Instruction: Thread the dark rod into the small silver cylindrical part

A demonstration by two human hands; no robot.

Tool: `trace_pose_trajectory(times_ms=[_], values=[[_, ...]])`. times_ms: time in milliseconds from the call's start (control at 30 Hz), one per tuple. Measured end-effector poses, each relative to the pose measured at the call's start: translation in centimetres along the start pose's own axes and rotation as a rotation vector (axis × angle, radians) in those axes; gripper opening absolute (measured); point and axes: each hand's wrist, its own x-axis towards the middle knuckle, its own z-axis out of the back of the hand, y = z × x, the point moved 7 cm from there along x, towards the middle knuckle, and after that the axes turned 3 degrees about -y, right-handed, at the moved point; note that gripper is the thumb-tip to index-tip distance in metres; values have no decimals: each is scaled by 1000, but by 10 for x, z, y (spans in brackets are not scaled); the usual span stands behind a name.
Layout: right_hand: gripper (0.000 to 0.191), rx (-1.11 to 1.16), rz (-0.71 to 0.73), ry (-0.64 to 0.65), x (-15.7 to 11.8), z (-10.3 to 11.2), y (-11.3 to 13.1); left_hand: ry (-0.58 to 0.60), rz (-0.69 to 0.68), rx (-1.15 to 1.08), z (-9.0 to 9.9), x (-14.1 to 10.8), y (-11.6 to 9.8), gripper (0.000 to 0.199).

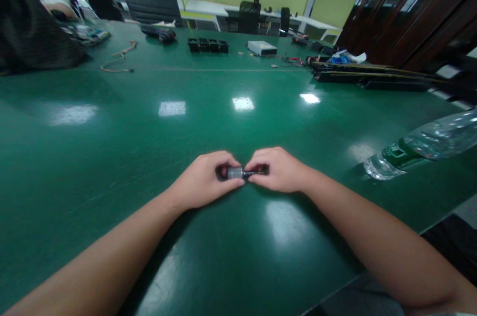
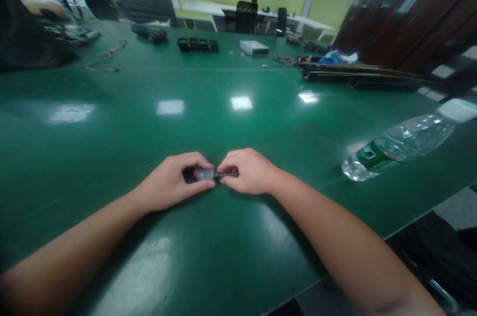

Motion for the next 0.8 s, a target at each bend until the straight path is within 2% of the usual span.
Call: trace_pose_trajectory(times_ms=[800], values=[[14,-22,-31,28,-1,6,0,-9,9,-7,1,-1,2,25]])
